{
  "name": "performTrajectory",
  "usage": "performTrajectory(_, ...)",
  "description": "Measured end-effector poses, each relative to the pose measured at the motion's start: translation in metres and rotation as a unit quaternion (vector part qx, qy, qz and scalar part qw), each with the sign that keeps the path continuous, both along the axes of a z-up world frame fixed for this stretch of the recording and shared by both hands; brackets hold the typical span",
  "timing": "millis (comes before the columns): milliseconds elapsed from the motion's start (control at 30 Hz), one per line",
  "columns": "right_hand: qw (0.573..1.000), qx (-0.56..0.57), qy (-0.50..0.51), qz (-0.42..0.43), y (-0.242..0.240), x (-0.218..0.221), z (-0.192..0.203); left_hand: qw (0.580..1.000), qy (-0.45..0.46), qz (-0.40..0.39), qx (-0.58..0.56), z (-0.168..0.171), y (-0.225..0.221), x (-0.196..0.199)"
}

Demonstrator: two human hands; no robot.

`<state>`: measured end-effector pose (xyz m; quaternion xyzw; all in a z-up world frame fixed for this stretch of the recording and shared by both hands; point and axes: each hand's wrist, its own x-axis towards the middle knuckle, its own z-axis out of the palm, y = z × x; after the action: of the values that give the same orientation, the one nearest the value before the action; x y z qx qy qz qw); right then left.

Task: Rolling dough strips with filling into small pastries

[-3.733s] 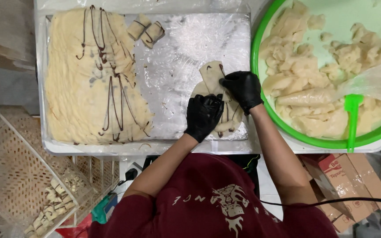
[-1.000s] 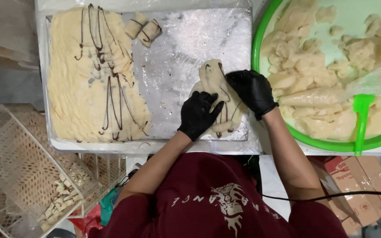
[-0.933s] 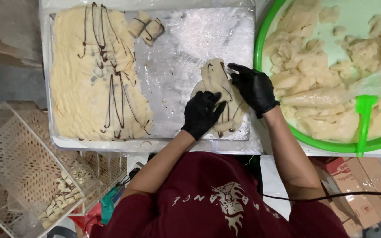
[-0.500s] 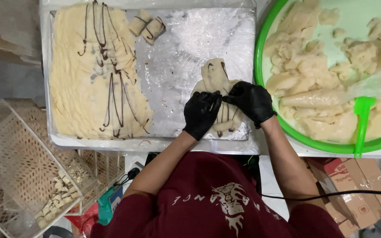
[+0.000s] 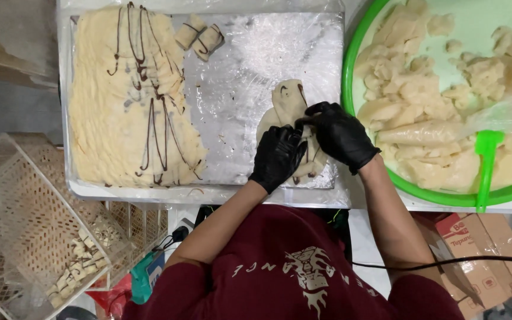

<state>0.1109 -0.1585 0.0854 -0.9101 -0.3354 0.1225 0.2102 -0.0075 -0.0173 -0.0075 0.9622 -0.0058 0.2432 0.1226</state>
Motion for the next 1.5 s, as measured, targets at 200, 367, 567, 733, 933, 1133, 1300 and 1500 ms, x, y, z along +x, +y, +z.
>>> performTrajectory(200,0.949,-0.208,-0.095,0.216,-0.007,0.016,-0.005,0.993,-0.023,-0.055,-0.099,0.008,0.028,0.003)
performTrajectory(367,0.983,0.058,0.144,0.102,-0.01,0.02,-0.01,0.985,0.052,-0.13,-0.105,0.003,0.055,0.003)
performTrajectory(567,0.983,0.007,0.137,0.124,-0.006,0.027,-0.003,0.987,0.006,-0.131,-0.093,-0.023,0.055,0.015)
performTrajectory(733,0.977,0.079,0.149,0.134,-0.003,0.044,-0.013,0.989,0.001,-0.107,-0.102,-0.011,0.062,0.026)
performTrajectory(933,0.993,-0.008,0.089,0.076,0.021,0.062,-0.027,0.994,-0.004,-0.057,-0.09,0.01,0.078,0.039)
performTrajectory(1133,0.991,0.047,0.068,0.105,0.019,0.06,-0.026,0.989,-0.002,-0.084,-0.12,-0.007,0.07,0.03)
performTrajectory(1300,0.983,0.056,0.063,0.16,0.014,0.067,-0.043,0.987,0.003,-0.101,-0.125,-0.008,0.075,0.042)
performTrajectory(1500,0.983,0.064,0.02,0.174,0.032,0.092,-0.049,0.992,-0.041,-0.073,-0.091,0.003,0.088,0.06)
